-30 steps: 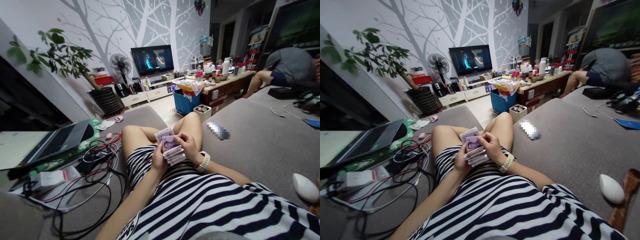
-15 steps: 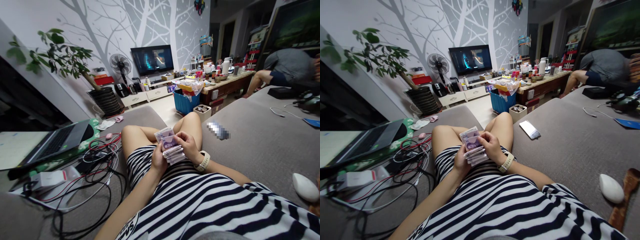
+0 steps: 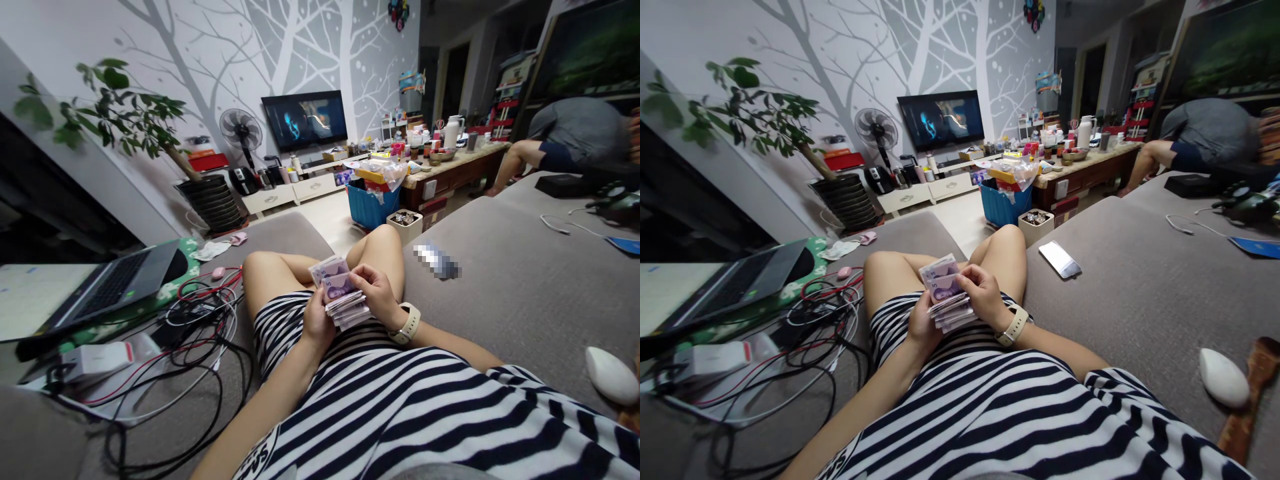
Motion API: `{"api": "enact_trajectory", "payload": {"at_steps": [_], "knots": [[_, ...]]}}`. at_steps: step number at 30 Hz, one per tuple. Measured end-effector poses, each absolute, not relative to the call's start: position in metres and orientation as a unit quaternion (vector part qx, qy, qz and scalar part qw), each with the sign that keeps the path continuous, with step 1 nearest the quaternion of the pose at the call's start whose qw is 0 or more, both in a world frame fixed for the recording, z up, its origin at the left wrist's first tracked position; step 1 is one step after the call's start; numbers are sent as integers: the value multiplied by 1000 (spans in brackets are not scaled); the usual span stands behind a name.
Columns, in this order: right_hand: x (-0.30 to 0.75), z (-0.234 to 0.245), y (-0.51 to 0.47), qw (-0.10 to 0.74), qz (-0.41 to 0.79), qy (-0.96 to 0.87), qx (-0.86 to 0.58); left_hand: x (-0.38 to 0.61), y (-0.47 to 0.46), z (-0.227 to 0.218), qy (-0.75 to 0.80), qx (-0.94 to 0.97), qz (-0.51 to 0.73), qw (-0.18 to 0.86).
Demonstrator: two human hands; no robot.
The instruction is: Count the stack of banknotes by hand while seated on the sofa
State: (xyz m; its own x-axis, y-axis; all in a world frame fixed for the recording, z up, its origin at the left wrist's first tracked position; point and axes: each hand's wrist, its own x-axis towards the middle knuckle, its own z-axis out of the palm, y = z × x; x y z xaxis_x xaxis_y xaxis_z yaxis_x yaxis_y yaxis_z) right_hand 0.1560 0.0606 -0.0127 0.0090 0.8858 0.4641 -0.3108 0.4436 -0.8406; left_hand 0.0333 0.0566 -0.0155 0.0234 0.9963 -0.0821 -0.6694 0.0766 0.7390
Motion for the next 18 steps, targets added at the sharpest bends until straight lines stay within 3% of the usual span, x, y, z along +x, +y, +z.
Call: {"api": "enact_trajectory", "payload": {"at_steps": [18], "knots": [[157, -12, 59, 635, 416, -555, -340, 32, 55, -20, 303, 277, 621, 668]]}}
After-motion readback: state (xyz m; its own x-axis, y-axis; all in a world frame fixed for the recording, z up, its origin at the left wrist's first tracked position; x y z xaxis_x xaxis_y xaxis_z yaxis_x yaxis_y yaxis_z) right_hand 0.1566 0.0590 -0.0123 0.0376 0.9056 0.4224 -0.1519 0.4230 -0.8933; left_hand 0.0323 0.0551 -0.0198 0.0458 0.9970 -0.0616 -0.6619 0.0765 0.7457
